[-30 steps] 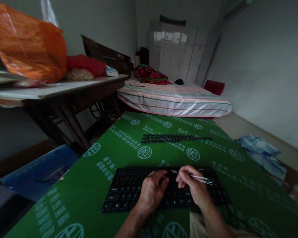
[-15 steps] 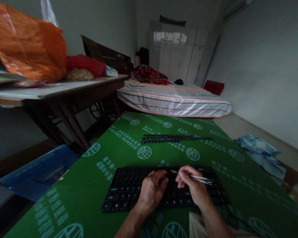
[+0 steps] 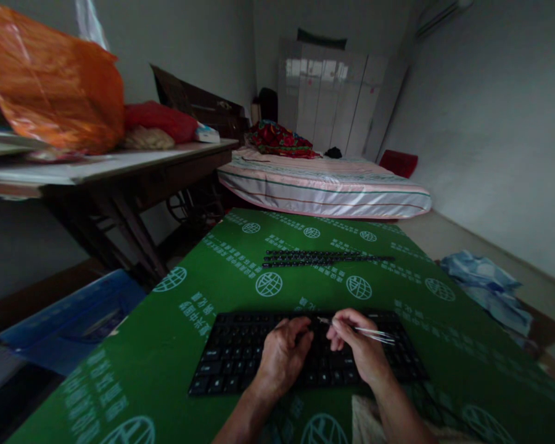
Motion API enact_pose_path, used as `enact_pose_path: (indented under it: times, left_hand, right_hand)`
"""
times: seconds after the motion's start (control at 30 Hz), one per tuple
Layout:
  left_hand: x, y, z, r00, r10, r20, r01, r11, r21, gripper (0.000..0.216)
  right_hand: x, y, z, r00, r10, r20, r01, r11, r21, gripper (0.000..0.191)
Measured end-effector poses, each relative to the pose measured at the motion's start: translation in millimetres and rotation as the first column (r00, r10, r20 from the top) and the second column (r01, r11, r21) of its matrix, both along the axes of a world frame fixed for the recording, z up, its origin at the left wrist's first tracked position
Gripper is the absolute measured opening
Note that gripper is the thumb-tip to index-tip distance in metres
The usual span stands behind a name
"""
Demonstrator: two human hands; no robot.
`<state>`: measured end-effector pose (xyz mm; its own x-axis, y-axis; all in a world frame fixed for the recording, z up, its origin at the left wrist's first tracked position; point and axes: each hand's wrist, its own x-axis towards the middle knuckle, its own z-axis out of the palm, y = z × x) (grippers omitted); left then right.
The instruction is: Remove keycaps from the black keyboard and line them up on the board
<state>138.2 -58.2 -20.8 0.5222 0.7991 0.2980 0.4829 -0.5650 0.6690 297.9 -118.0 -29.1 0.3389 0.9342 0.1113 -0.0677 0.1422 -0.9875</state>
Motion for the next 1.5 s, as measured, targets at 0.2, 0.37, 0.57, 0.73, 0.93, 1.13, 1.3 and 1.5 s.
enact_pose_path:
  times: [0.2, 0.37, 0.57, 0.73, 0.93, 1.13, 1.3, 1.5]
  left_hand:
    - [-0.2, -0.1, -0.3, 1.0, -0.004, -0.01, 0.004, 1.0, -0.019, 0.024]
    - [-0.2, -0.5, 0.8, 1.0, -0.001, -0.008, 0.001, 1.0, -0.018, 0.023]
    - [0.0, 0.0, -0.5, 1.0, 0.008, 0.004, -0.008, 1.0, 0.008, 0.022]
    - [-0.2, -0.7, -1.1, 1.0, 0.003, -0.001, -0.003, 1.0, 0.002, 0.023]
    - [0.4, -0.7, 0.8, 1.0, 0.005, 0.006, -0.005, 1.0, 0.013, 0.023]
    - [0.0, -0.3, -0.7, 1.0, 0.001, -0.014, -0.001, 1.0, 0.015, 0.022]
    - [-0.4, -0.6, -0.4, 1.0, -0.004, -0.012, 0.004, 1.0, 0.008, 0.022]
    - [-0.7, -1.1, 0.4, 1.0, -0.002, -0.002, 0.002, 1.0, -0.009, 0.022]
  right_hand:
    - [0.3, -0.7, -1.0, 1.0, 0.0, 0.003, 0.0, 1.0, 0.0, 0.027]
    - [0.9, -0.7, -3.1, 1.0, 0.006, 0.007, -0.006, 1.0, 0.002, 0.026]
    - [0.8, -0.2, -1.2, 1.0, 0.006, 0.01, -0.006, 1.0, -0.004, 0.026]
    - [0.8, -0.6, -1.1, 1.0, 0.006, 0.009, -0.006, 1.0, -0.005, 0.025]
    - [1.0, -1.0, 0.4, 1.0, 0.005, 0.022, -0.005, 1.0, -0.012, 0.028]
    - [0.3, -0.6, 2.0, 1.0, 0.007, 0.021, -0.007, 1.0, -0.006, 0.028]
    - [0.2, -0.9, 2.4, 1.0, 0.007, 0.02, -0.007, 1.0, -0.01, 0.027]
    - [0.7, -2.1, 1.5, 1.0, 0.008, 0.022, -0.008, 1.0, -0.007, 0.024]
